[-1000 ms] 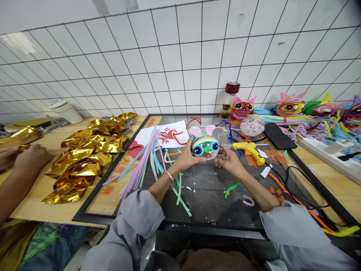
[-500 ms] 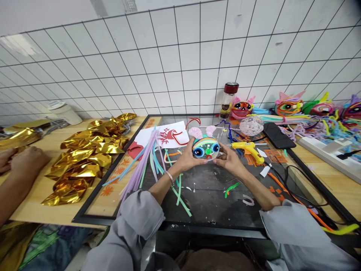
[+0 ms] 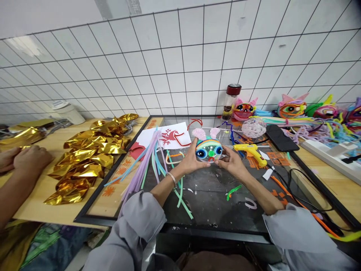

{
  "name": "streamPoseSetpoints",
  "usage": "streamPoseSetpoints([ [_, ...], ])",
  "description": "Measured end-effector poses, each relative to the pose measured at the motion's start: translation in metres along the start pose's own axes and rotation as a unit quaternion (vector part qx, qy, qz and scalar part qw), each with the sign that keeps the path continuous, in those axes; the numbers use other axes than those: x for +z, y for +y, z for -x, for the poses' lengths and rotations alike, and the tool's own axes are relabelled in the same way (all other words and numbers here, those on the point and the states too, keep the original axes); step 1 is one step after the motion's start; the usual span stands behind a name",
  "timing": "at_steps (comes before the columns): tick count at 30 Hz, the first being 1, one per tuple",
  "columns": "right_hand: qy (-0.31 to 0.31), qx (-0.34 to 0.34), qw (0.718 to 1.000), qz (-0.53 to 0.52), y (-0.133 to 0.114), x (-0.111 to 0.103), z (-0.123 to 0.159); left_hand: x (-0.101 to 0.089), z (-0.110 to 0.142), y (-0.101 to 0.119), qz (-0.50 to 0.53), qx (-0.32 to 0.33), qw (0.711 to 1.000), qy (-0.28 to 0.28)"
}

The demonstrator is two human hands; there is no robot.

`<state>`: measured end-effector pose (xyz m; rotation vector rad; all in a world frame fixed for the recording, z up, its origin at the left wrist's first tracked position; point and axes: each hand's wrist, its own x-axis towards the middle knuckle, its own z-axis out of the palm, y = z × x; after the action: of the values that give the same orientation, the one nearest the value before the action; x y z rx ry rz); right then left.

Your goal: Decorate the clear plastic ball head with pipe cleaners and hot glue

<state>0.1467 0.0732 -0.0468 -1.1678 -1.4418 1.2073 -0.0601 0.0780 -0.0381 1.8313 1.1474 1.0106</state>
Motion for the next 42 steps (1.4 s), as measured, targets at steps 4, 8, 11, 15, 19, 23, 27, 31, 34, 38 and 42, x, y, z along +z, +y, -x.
streamPoseSetpoints([
  [4, -0.005, -0.007, 1.0, 0.008, 0.003, 0.0, 0.0, 0.0, 0.0, 0.0, 0.005, -0.002, 1.0, 0.006],
  [8, -0.009, -0.01, 1.0, 0.007, 0.003, -0.001, 0.0, 0.0, 0.0, -0.001, 0.001, -0.01, 1.0, 0.014],
  [11, -0.018, -0.006, 1.0, 0.003, 0.002, -0.002, 0.0, 0.0, 0.001, -0.003, -0.005, -0.012, 1.0, 0.012],
  [15, -0.018, -0.003, 1.0, 0.008, 0.002, -0.002, -0.001, -0.002, 0.001, -0.004, -0.011, 0.008, 1.0, 0.002],
  [19, -0.011, -0.005, 1.0, 0.023, 0.004, -0.002, -0.002, -0.001, -0.002, -0.007, -0.009, 0.028, 1.0, 0.008],
  [23, -0.015, -0.017, 0.999, 0.029, 0.005, -0.002, -0.004, 0.0, -0.003, -0.01, -0.001, 0.029, 0.999, 0.013],
  [27, -0.009, -0.013, 0.999, 0.049, 0.005, -0.002, -0.004, -0.001, -0.001, -0.008, 0.0, 0.013, 1.0, 0.009],
  [31, -0.007, -0.019, 0.998, 0.056, 0.006, -0.003, -0.003, -0.003, 0.0, -0.006, -0.004, -0.008, 1.0, 0.003],
  [34, -0.002, -0.016, 0.998, 0.054, 0.007, -0.003, -0.002, -0.004, 0.0, -0.006, 0.003, -0.008, 1.0, -0.001],
  [38, 0.001, -0.012, 0.999, 0.044, 0.007, -0.004, -0.003, -0.005, 0.0, -0.006, 0.002, -0.014, 1.0, 0.007],
  [42, 0.006, -0.013, 0.999, 0.039, 0.007, -0.004, -0.002, -0.006, 0.0, -0.003, 0.005, -0.013, 1.0, 0.013],
])
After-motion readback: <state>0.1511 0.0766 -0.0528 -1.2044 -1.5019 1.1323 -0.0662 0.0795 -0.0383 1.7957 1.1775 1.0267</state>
